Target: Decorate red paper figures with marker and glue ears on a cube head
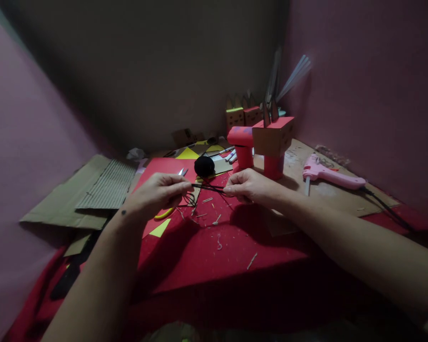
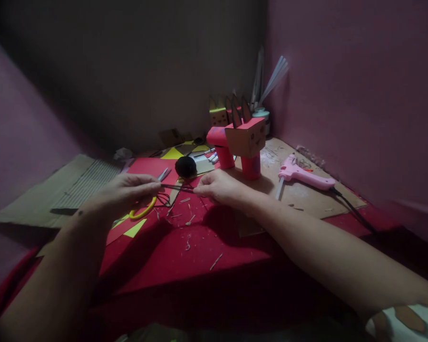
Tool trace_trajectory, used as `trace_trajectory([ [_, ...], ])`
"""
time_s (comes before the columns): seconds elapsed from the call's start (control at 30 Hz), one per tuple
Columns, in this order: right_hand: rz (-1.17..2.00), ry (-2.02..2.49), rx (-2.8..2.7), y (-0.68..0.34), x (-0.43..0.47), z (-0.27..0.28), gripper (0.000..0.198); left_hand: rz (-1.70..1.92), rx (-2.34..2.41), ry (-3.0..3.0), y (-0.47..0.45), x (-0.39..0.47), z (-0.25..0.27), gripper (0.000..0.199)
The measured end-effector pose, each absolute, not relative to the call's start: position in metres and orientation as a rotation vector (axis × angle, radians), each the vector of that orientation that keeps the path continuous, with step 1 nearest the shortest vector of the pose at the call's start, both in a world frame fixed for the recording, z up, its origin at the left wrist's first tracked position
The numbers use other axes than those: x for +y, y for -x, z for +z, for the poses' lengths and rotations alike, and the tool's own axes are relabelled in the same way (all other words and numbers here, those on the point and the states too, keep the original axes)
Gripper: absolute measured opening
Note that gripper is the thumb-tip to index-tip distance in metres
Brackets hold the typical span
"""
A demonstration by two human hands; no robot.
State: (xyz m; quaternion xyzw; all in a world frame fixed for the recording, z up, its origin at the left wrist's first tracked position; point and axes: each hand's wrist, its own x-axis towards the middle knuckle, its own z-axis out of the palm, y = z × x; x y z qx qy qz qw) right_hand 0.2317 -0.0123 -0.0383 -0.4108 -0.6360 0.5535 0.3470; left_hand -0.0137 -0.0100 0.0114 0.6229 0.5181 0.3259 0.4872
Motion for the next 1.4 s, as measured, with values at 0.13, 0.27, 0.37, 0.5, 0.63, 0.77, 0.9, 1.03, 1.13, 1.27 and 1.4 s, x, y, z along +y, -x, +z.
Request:
trace_trajectory([
  [0.13, 1.475, 1.018, -1.566, -0.218, -0.016, -0.047, 0.037, 1.138, 1.055, -1.231, -0.009, -0.002, 0.005, 0.017],
  [0.27, 1.475, 1.006, -1.509, -0.208, -0.018, -0.053, 0.034, 1.231, 0.933, -1.06, -0.033, -0.001, -0.005, 0.018],
  [0.37, 1.447, 1.009, -1.485, -0.203, -0.019, -0.052, 0.034, 1.236, 0.867, -0.934, -0.039, -0.006, -0.007, 0.03],
  [0.5, 1.482, 1.016, -1.492, -0.2, -0.023, -0.05, 0.032, 1.188, 0.796, -0.817, -0.037, -0.014, -0.006, 0.044],
  [0.63, 1.5, 1.034, -1.5, -0.198, -0.024, -0.051, 0.032, 1.19, 0.747, -0.756, -0.031, -0.017, -0.005, 0.05],
  [0.77, 1.465, 1.051, -1.505, -0.2, -0.024, -0.052, 0.032, 1.214, 0.744, -0.738, -0.024, -0.014, -0.006, 0.053],
  [0.9, 1.442, 1.062, -1.513, -0.202, -0.024, -0.052, 0.033, 1.224, 0.751, -0.752, -0.021, -0.013, -0.007, 0.052],
  [1.03, 1.43, 1.067, -1.518, -0.202, -0.025, -0.052, 0.033, 1.233, 0.77, -0.789, -0.021, -0.014, -0.008, 0.051],
  [1.13, 1.429, 1.066, -1.514, -0.202, -0.026, -0.051, 0.032, 1.244, 0.804, -0.839, -0.022, -0.015, -0.008, 0.047],
  [1.27, 1.409, 1.04, -1.485, -0.204, -0.026, -0.05, 0.029, 1.288, 0.907, -0.963, -0.017, -0.012, -0.011, 0.032],
  [1.4, 1.373, 0.932, -1.416, -0.209, -0.024, -0.052, 0.023, 1.375, 1.032, -1.123, -0.01, -0.004, -0.017, 0.021],
])
